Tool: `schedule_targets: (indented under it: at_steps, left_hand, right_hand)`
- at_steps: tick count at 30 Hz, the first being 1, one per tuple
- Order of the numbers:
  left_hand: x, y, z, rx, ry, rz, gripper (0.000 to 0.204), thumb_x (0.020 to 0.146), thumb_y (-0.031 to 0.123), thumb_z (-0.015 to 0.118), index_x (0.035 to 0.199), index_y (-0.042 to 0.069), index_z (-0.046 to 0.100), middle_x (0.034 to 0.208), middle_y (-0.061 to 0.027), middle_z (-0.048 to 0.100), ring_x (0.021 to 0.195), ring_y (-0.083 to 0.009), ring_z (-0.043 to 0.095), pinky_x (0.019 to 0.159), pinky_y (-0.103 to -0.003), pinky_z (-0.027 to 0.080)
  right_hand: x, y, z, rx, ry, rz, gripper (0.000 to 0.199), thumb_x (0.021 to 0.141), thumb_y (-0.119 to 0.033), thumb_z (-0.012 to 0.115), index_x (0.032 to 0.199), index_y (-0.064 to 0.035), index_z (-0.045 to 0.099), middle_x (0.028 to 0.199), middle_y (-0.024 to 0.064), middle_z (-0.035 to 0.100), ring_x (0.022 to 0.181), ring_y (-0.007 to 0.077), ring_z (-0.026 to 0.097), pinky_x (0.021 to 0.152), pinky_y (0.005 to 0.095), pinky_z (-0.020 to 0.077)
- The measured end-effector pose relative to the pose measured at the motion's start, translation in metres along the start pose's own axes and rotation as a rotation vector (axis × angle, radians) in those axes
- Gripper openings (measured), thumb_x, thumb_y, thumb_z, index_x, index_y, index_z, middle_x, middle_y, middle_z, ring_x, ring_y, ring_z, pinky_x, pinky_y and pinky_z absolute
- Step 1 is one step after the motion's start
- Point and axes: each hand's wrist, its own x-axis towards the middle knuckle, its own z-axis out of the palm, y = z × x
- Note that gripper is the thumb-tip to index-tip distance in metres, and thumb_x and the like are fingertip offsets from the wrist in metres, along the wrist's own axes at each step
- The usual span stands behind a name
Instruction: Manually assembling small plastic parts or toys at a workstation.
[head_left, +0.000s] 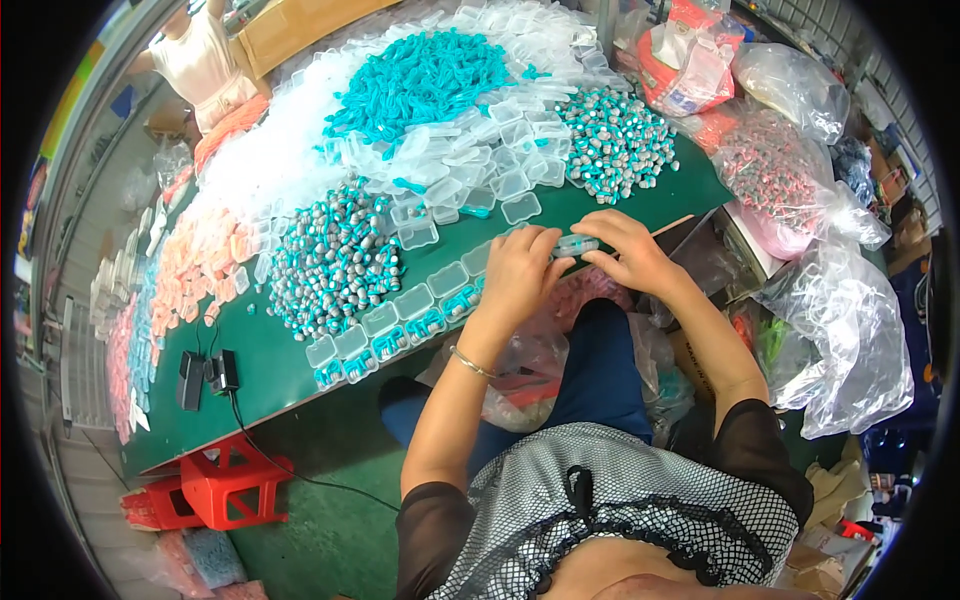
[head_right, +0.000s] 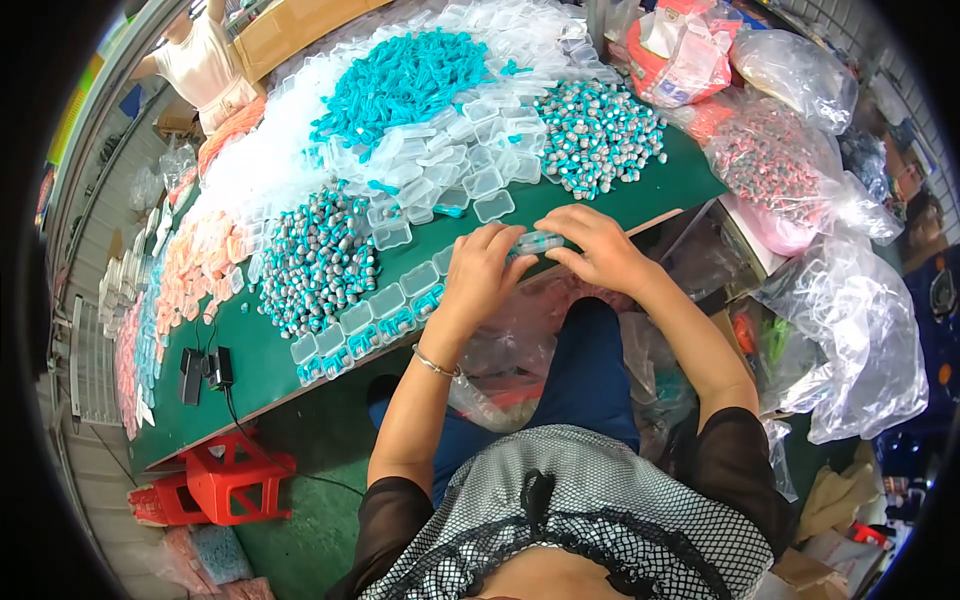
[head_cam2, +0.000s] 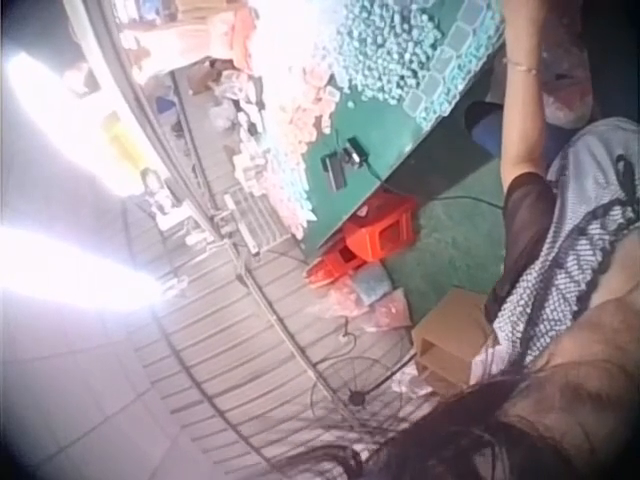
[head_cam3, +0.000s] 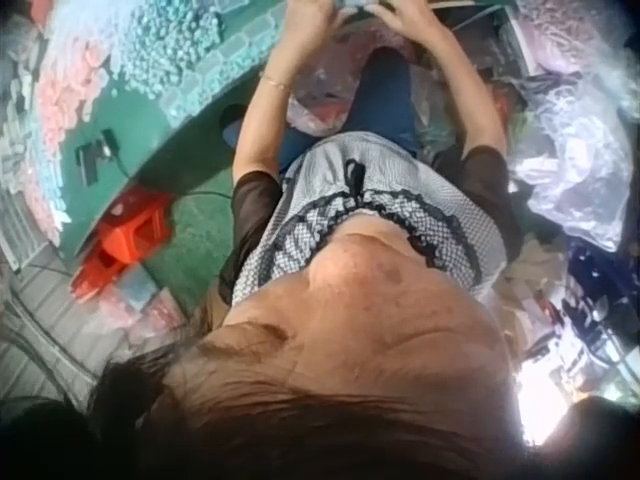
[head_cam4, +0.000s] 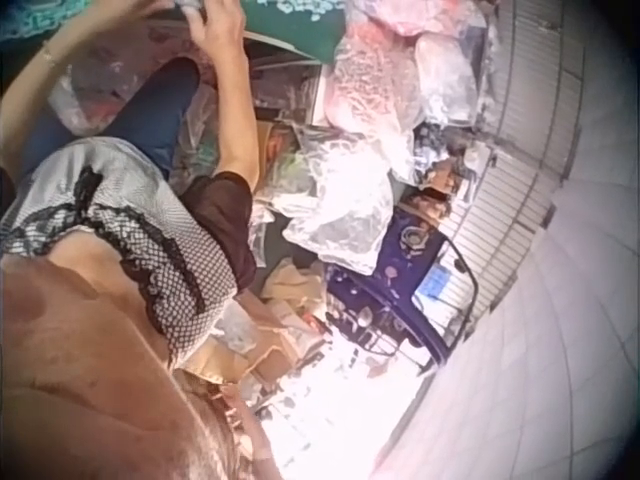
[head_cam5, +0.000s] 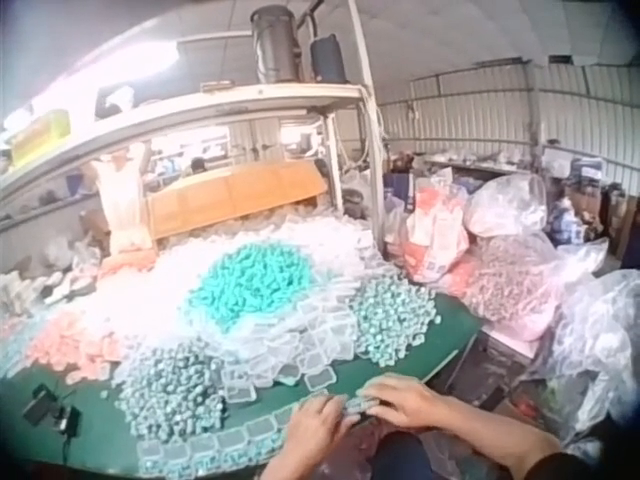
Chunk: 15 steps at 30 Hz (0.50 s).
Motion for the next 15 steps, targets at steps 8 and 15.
schedule_targets:
  at_steps: [8,15]
  left_hand:
    - [-0.006,0.013,-0.014,-0.228,0.020,0.056,0.027,0.084,0.026,0.069,0.098,0.004,0.065,0.092,-0.0111,0.064,0.080,-0.0314,0.060,0.067,-0.040,0.043]
    - [-0.009,0.007,-0.007,-0.057,0.027,-0.004,0.032,0.081,0.030,0.071,0.101,0.005,0.067,0.093,-0.0106,0.064,0.083,-0.0292,0.059,0.072,-0.039,0.042]
  right_hand:
    - [0.004,-0.029,-0.017,0.144,-0.075,-0.038,0.027,0.081,-0.011,0.069,0.107,-0.0023,0.064,0.098,0.0134,0.065,0.088,0.0329,0.062,0.075,0.0401,0.0499]
    - [0.000,-0.009,0.003,0.112,-0.040,-0.011,0.026,0.079,-0.011,0.070,0.104,-0.0042,0.065,0.097,0.0125,0.065,0.089,0.0320,0.063,0.075,0.0397,0.0499]
